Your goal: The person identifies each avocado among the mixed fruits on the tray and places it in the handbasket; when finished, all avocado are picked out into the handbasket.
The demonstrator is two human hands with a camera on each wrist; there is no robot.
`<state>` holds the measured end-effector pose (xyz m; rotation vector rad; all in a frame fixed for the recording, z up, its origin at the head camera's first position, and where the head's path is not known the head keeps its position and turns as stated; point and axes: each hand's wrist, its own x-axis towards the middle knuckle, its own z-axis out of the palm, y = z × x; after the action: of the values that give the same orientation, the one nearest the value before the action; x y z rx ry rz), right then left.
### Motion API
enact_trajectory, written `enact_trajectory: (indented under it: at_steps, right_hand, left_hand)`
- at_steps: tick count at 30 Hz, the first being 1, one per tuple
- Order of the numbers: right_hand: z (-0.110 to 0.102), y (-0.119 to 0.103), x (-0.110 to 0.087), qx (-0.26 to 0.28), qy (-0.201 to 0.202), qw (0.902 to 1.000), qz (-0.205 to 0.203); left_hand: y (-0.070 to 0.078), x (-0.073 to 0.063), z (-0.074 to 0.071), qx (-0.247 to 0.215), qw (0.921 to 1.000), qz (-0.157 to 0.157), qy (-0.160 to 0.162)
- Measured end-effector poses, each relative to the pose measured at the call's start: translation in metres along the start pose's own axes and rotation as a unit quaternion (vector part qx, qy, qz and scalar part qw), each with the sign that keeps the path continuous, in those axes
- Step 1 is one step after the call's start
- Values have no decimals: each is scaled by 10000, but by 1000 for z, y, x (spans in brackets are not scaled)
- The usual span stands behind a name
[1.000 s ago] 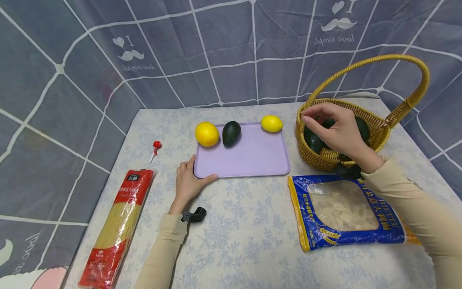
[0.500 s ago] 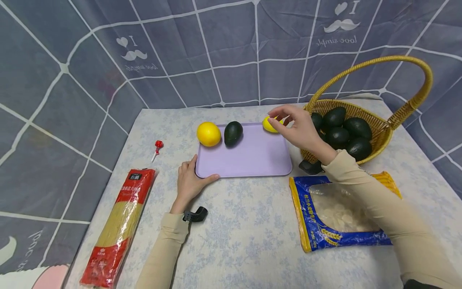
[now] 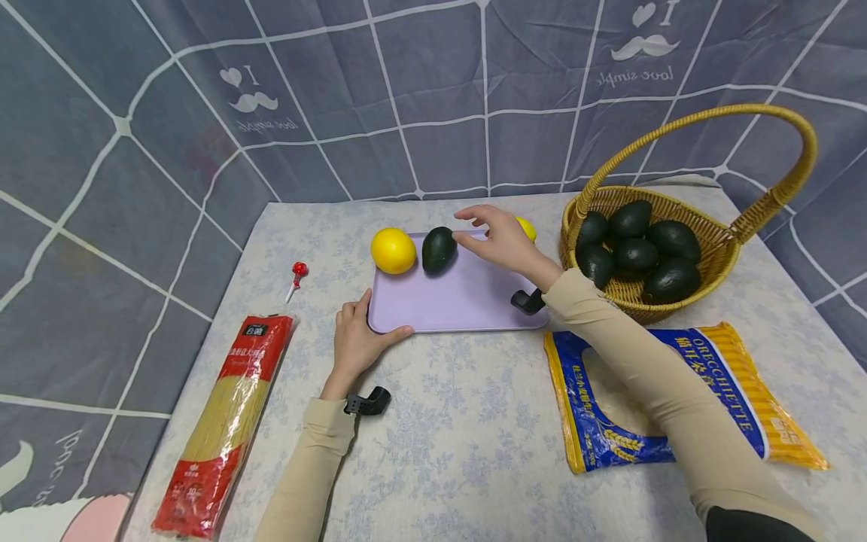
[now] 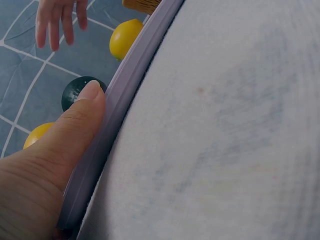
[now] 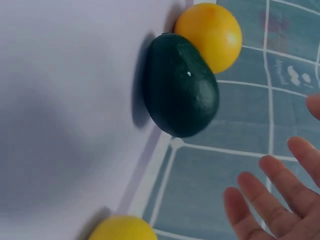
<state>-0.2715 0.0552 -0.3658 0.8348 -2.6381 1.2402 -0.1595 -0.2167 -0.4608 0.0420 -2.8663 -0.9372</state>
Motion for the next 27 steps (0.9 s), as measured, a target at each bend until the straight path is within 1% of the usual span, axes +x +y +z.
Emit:
enact_trajectory:
  at_steps: [4, 8, 10, 13, 17, 23, 27]
  right_hand:
    - [13, 6, 12, -122, -397, 9984, 393]
    - [23, 12, 20, -112, -605, 9962, 620]
    - [27, 14, 24, -135, -680, 9954, 662]
    - [32, 16, 29, -155, -740, 9946, 706]
    - [39, 18, 34, -251, -825, 9923, 884]
    - [49, 22, 38, -308, -854, 9905, 1033]
    - [55, 24, 40, -289, -830, 9886, 1220]
  left_hand:
    - [0, 0, 1, 9, 10000, 10, -7]
    - [0, 0, 1, 31, 10000, 38, -14]
    - [-1, 0, 2, 38, 10000, 50, -13]
    - [-1, 0, 1, 41, 10000, 52, 10]
    - [-1, 0, 1, 29, 10000, 30, 20]
    - [-1, 0, 2, 23, 10000, -13, -1]
    - [-1, 1, 2, 39, 10000, -17, -1]
